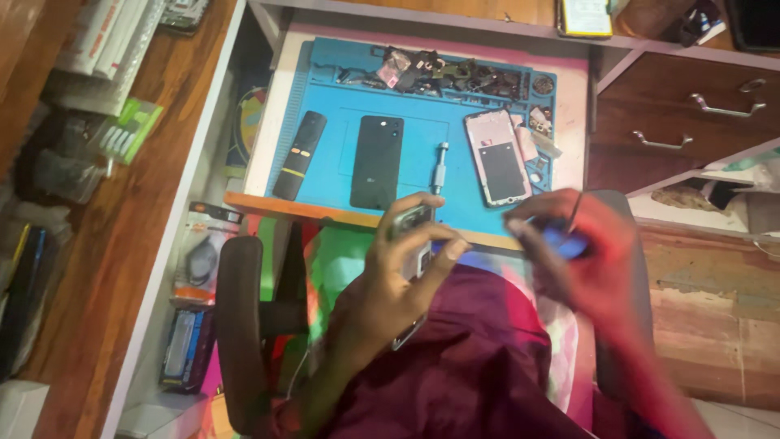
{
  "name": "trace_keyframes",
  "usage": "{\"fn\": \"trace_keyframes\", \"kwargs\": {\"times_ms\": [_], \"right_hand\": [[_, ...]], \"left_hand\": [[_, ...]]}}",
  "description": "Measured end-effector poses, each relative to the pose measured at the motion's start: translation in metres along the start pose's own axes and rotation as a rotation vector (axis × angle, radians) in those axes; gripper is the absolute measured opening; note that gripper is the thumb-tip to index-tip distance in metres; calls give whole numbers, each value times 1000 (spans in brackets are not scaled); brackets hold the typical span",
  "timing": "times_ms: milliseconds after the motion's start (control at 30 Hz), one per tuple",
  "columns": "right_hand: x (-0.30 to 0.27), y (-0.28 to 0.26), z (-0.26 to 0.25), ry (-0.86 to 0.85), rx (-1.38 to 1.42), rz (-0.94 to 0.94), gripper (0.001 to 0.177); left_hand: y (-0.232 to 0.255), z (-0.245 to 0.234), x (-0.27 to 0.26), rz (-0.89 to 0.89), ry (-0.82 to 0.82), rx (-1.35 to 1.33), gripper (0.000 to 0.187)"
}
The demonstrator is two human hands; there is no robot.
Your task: The person removes a protective film from a smartphone back cover and then uses a heat gun to apply heat to the internal components of a disassembled phone. The person also handles a screwdriver and wipes the phone with a cloth.
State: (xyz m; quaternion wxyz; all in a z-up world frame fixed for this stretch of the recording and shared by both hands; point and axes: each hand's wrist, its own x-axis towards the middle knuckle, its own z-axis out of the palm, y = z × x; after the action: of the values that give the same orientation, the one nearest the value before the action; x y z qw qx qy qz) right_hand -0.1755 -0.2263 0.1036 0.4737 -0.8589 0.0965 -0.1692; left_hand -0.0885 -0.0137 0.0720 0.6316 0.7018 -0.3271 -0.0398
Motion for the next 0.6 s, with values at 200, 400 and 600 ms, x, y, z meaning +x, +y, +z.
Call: {"fn": "trace_keyframes", "kwargs": {"times_ms": [200, 400, 600], "right_hand": [[45, 127, -121, 102, -647, 102, 23], [91, 213, -138, 233, -872, -39, 37], [197, 145, -101, -228, -45, 186, 69]], "left_hand": [[-26, -16, -3, -326, -28, -490, 19], [-47, -21, -5, -554, 158, -845, 41], [-39, -13, 14, -510, 334, -914, 72]]}}
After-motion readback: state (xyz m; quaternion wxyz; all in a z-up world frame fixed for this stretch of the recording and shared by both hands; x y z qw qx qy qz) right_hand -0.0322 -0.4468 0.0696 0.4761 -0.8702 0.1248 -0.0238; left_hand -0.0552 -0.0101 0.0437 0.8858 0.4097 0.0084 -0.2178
